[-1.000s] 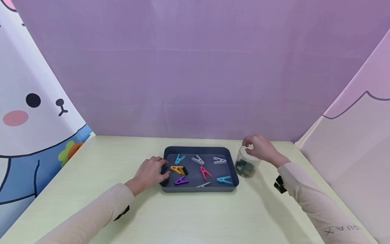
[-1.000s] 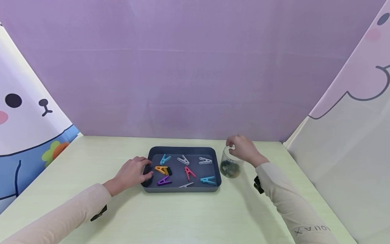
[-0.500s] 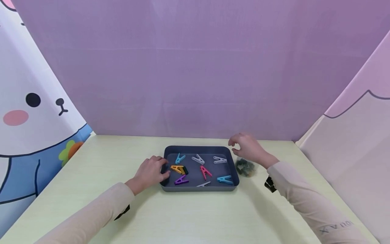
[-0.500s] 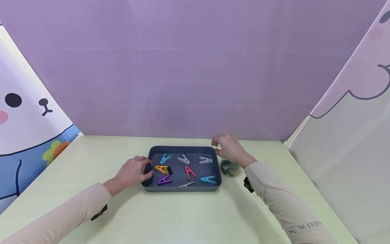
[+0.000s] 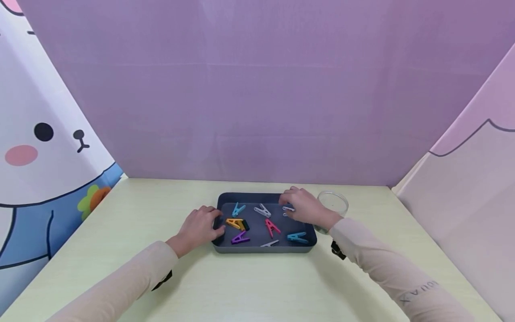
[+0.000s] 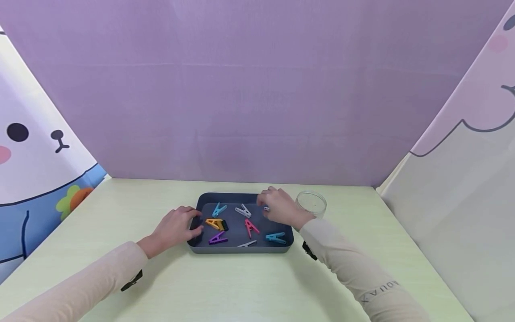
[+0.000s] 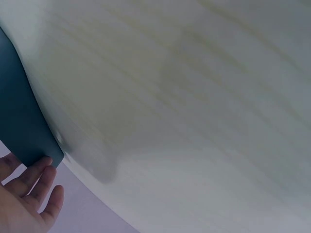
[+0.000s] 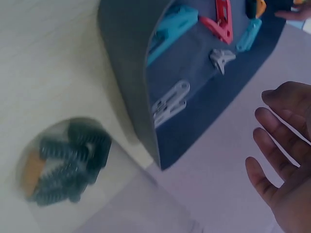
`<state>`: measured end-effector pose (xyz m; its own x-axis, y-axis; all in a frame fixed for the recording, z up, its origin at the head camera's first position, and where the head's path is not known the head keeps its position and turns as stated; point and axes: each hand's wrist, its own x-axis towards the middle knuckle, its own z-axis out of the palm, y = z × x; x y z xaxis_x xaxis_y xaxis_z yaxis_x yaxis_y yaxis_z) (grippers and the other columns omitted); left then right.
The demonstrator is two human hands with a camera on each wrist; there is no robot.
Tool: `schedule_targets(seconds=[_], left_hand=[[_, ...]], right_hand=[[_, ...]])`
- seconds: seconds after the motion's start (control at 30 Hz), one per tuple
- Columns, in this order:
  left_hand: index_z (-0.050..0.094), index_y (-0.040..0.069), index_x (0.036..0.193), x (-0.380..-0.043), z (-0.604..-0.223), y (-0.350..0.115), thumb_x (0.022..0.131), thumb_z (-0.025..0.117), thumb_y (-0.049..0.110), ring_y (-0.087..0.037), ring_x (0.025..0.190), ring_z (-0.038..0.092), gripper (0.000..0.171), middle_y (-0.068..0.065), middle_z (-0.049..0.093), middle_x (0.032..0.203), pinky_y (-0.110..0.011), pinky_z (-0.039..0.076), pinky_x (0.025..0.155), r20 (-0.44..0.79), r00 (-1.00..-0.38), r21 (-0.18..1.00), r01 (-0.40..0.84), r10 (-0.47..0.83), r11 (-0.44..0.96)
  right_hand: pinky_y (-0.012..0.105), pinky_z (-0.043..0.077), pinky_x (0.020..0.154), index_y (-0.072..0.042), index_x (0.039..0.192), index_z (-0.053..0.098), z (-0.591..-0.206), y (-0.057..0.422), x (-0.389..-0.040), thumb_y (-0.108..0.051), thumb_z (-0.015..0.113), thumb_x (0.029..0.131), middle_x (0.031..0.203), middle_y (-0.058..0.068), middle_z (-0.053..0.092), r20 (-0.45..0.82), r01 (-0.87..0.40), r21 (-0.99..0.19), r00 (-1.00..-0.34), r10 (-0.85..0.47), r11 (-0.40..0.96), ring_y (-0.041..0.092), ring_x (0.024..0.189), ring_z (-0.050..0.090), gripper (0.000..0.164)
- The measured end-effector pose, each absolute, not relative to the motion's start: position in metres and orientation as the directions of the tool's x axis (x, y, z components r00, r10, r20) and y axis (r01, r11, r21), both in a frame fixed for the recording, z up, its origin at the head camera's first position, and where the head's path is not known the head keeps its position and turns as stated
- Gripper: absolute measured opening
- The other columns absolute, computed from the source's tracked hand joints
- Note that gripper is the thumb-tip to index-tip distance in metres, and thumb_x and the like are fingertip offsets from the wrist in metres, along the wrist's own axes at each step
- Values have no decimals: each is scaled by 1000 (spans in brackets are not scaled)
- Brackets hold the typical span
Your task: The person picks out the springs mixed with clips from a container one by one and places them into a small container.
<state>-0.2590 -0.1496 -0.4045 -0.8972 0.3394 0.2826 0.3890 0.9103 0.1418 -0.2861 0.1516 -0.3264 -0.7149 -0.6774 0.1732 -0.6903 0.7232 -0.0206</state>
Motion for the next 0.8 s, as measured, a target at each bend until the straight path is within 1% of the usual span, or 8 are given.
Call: schedule_targets(seconds=[0.13, 0.23, 0.4, 0.63, 0.8], left_hand=[[66, 8, 105, -259, -404, -148, 76, 66, 41, -27, 97, 59, 43, -11, 64, 107, -44, 49, 79, 276, -900, 136, 385, 338, 913], [66, 8, 105, -259, -403, -146, 76, 66, 41, -27, 97, 59, 43, -11, 64, 107, -44, 49, 80, 275, -901, 140, 383, 335, 913], [66, 9, 105, -258, -403, -145, 76, 66, 40, -28, 98, 59, 43, -10, 64, 107, -45, 49, 81, 277, -902, 152, 381, 331, 912], [66, 8, 104, -259, -404, -146, 76, 67, 39, -28, 97, 59, 42, -11, 65, 107, -45, 49, 80, 284, -900, 153, 384, 331, 911], [66, 9, 105, -259, -403, -146, 76, 67, 41, -28, 97, 59, 44, -11, 64, 107, -45, 49, 80, 281, -901, 149, 381, 330, 913]], right_hand=[[34, 48, 75, -12, 94, 66, -333, 141, -287, -10, 70, 76, 94, 0, 65, 152, -732, -23, -676, -721, 681, 16, 86, 55, 19], [33, 48, 76, -11, 95, 66, -340, 134, -289, -10, 70, 76, 94, 1, 65, 130, -761, -25, -645, -753, 648, 16, 86, 55, 19], [35, 47, 81, -12, 98, 67, -348, 120, -291, -13, 69, 78, 96, -1, 64, 79, -780, -19, -624, -777, 625, 14, 90, 55, 20], [32, 46, 81, -14, 100, 66, -352, 100, -293, -15, 69, 79, 97, -5, 62, 22, -809, 4, -588, -808, 588, 13, 89, 52, 21], [30, 46, 81, -15, 102, 65, -353, 89, -296, -17, 69, 79, 98, -6, 62, -20, -817, 26, -576, -817, 576, 11, 90, 51, 23]])
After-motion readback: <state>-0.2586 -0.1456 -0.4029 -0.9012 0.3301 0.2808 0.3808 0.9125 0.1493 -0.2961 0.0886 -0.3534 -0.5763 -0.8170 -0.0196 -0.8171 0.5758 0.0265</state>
